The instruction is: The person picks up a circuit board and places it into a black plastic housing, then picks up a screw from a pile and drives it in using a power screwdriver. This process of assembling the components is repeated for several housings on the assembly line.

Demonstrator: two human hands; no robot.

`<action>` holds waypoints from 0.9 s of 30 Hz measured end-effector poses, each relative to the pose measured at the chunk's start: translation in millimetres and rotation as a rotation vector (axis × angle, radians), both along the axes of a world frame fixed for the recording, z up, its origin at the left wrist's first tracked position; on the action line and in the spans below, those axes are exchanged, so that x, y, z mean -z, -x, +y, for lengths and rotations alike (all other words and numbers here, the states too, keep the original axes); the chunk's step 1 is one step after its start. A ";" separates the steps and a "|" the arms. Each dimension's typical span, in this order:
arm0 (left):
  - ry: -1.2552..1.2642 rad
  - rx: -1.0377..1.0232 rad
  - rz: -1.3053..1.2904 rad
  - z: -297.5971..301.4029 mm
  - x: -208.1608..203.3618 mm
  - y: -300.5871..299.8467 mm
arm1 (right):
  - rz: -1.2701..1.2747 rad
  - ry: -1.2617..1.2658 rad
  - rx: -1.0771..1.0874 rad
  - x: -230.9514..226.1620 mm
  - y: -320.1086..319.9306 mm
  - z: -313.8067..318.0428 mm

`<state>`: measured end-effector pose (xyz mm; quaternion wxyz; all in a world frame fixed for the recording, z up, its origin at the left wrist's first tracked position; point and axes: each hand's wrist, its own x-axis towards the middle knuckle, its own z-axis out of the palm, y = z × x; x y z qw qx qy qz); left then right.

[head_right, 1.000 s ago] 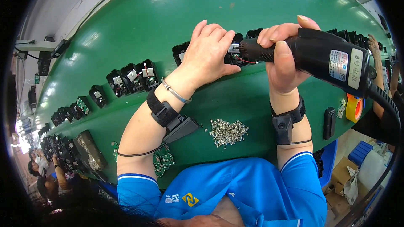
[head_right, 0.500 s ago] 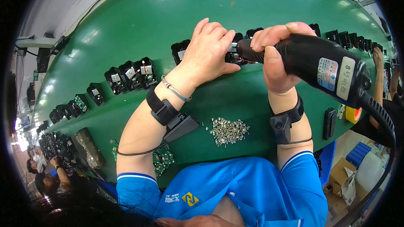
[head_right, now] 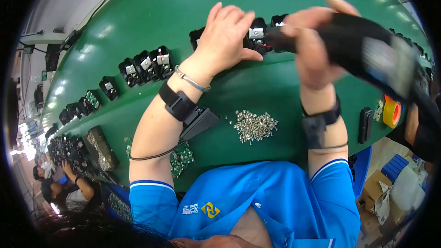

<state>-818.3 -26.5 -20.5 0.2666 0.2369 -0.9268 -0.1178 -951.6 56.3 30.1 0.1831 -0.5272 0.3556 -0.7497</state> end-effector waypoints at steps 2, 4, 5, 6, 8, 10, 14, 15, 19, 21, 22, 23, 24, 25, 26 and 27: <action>-0.020 0.063 0.024 6.4 -18.7 -11.8 | -0.118 0.066 -0.136 -15.9 14.3 23.5; -0.076 0.222 -0.014 19.8 -36.5 -31.9 | -0.079 0.052 -0.148 -24.6 32.6 52.2; -0.192 0.316 -0.123 29.6 -40.7 -44.0 | -0.066 0.022 -0.152 -28.0 37.7 65.7; -0.308 0.379 -0.251 41.2 -39.0 -62.7 | -0.095 -0.016 -0.165 -23.3 37.0 72.8; -0.498 0.374 -0.333 62.9 -28.5 -93.1 | -0.153 -0.065 -0.193 -15.2 27.1 79.9; -0.487 0.395 -0.303 70.6 -19.7 -91.3 | -0.187 -0.077 -0.158 -17.6 24.0 89.9; -0.426 0.366 -0.257 78.8 -5.5 -95.1 | -0.266 -0.077 -0.138 -8.7 12.9 90.2; -0.398 0.383 -0.258 78.8 -3.8 -94.4 | -0.266 -0.087 -0.123 -8.8 12.3 90.5; -0.395 0.391 -0.240 78.6 -4.2 -90.5 | -0.256 -0.066 -0.110 -13.3 16.4 92.0; -0.740 0.169 -0.013 84.4 -13.2 -82.9 | -0.310 -0.014 -0.177 -18.8 18.5 92.7; -0.736 0.177 -0.012 86.0 -18.7 -75.2 | -0.306 -0.011 -0.170 -21.7 19.8 91.5; -1.153 0.116 0.152 87.3 -27.7 -56.6 | -0.353 0.033 -0.177 -28.6 24.6 94.5; -1.551 0.005 0.317 88.9 -33.3 -47.3 | -0.417 0.088 -0.218 -31.9 25.0 91.5; -1.543 0.010 0.317 90.0 -31.6 -38.9 | -0.414 0.096 -0.218 -35.1 25.5 89.5; -1.724 0.032 0.475 89.8 -28.0 -30.4 | -0.476 0.138 -0.235 -37.9 26.1 86.6; -1.901 0.058 0.637 89.9 -24.0 -23.4 | -0.538 0.180 -0.251 -39.9 26.5 84.0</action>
